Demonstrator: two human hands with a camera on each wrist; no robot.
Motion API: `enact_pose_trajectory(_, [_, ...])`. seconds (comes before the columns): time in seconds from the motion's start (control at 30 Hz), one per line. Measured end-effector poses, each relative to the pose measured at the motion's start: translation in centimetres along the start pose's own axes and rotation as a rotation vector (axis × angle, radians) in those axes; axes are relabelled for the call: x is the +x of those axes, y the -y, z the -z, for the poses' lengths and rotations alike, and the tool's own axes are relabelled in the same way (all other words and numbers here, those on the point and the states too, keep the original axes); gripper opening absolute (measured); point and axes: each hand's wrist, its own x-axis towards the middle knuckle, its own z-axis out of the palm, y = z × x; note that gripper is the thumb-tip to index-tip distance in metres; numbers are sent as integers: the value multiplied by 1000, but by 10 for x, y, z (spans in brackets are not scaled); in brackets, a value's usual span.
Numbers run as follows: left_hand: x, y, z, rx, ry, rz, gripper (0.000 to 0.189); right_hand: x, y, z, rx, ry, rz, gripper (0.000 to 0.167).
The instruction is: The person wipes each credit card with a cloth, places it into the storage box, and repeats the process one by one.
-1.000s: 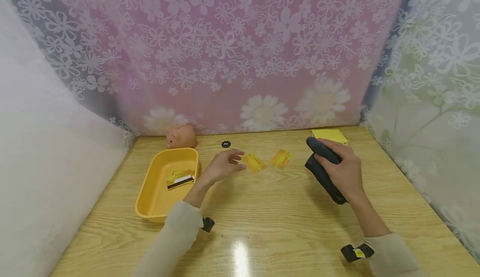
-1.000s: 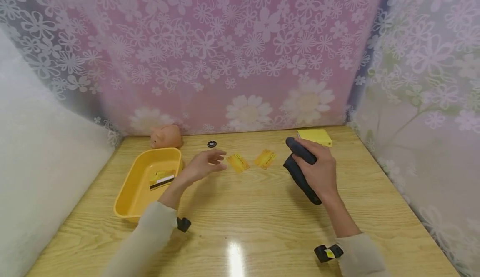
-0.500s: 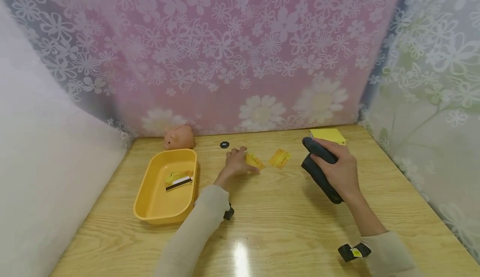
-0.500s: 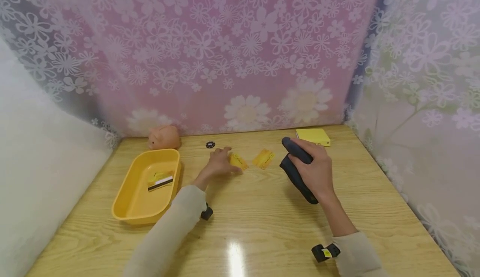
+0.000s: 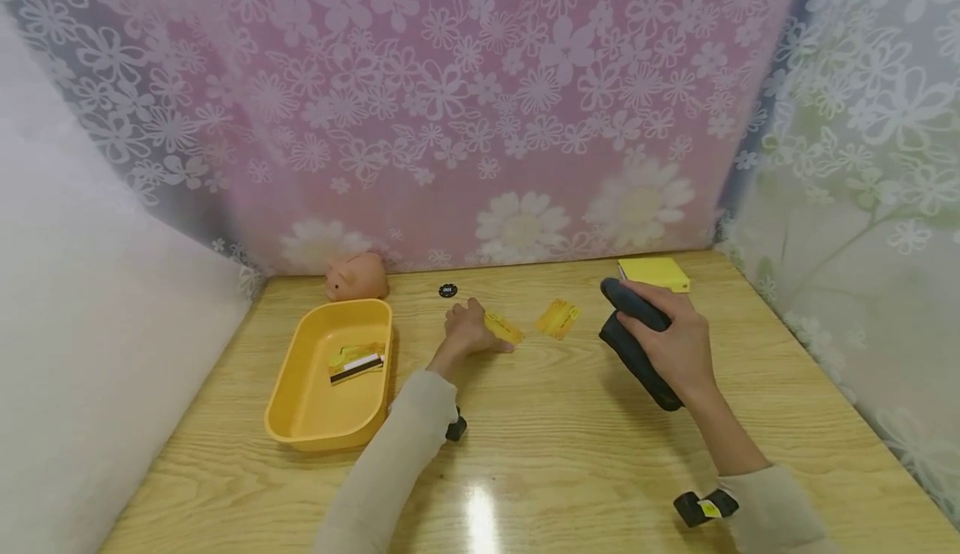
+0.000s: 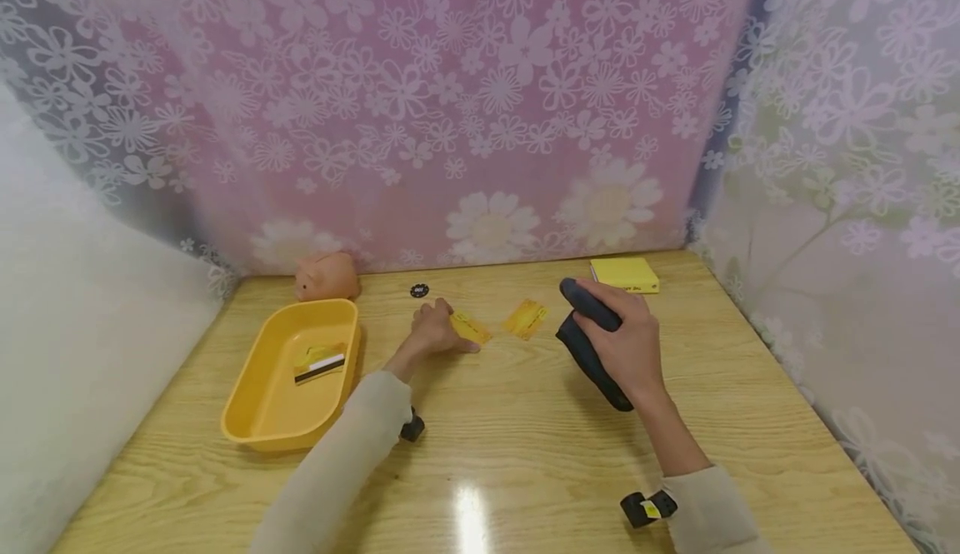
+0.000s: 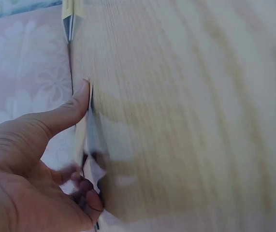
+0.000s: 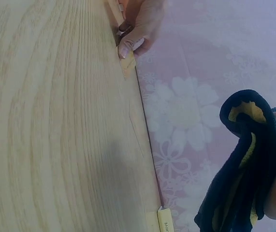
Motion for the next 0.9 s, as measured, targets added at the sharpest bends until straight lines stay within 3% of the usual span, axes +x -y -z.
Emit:
enact_pose_trajectory(0.17, [-4, 6, -1, -112, -22, -14, 82, 0, 2, 2, -4, 2, -10, 49])
enact_pose_trajectory(0.43, [-9, 14, -1, -348, -137, 8, 55, 2, 3, 2, -15, -11, -15, 48])
enact_pose_trajectory(0.57, [-14, 15, 4, -521, -115, 21, 40, 2, 4, 2, -5, -11, -4, 49])
enact_pose_trajectory(0.73, [-28, 14, 12, -776, -57, 19, 40, 1, 6, -1, 19, -4, 12, 49])
enact_pose_trajectory(0.9, [-48, 11, 22, -977, -39, -110, 52, 0, 12, -8, 48, 4, 22, 50])
